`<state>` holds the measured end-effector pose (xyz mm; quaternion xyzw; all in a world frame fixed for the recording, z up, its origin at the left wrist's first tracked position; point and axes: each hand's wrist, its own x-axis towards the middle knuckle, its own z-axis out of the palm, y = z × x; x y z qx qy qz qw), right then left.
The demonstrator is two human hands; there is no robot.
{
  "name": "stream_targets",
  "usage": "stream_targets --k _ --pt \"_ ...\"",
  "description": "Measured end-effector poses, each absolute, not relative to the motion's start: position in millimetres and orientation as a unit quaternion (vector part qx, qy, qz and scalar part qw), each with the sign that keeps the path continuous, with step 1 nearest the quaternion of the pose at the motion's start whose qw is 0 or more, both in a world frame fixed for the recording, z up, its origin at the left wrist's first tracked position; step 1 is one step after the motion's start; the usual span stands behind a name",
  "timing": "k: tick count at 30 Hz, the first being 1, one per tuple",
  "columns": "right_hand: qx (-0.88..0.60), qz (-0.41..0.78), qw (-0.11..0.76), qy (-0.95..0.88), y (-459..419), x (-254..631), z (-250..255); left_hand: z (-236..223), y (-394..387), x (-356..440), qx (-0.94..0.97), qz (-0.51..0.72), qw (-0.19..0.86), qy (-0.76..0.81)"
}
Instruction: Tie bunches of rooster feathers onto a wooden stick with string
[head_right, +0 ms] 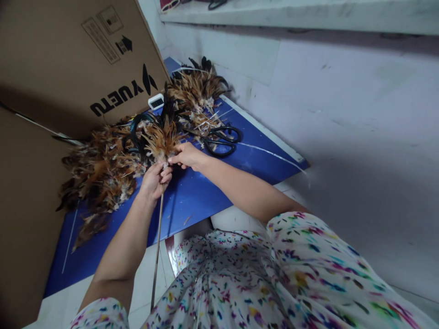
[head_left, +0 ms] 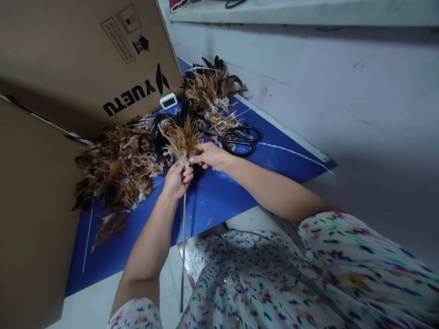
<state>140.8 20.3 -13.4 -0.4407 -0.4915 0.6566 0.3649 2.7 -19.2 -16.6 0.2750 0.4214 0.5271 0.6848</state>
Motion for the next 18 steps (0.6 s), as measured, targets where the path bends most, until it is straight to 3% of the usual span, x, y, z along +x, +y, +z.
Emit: stream_targets --k 18 --pt "-0.489 0.622 0.317 -0.523 19.7 145.3 -7.6 -17.2 -21.4 1.8 0.366 0.467 0.660 0.461"
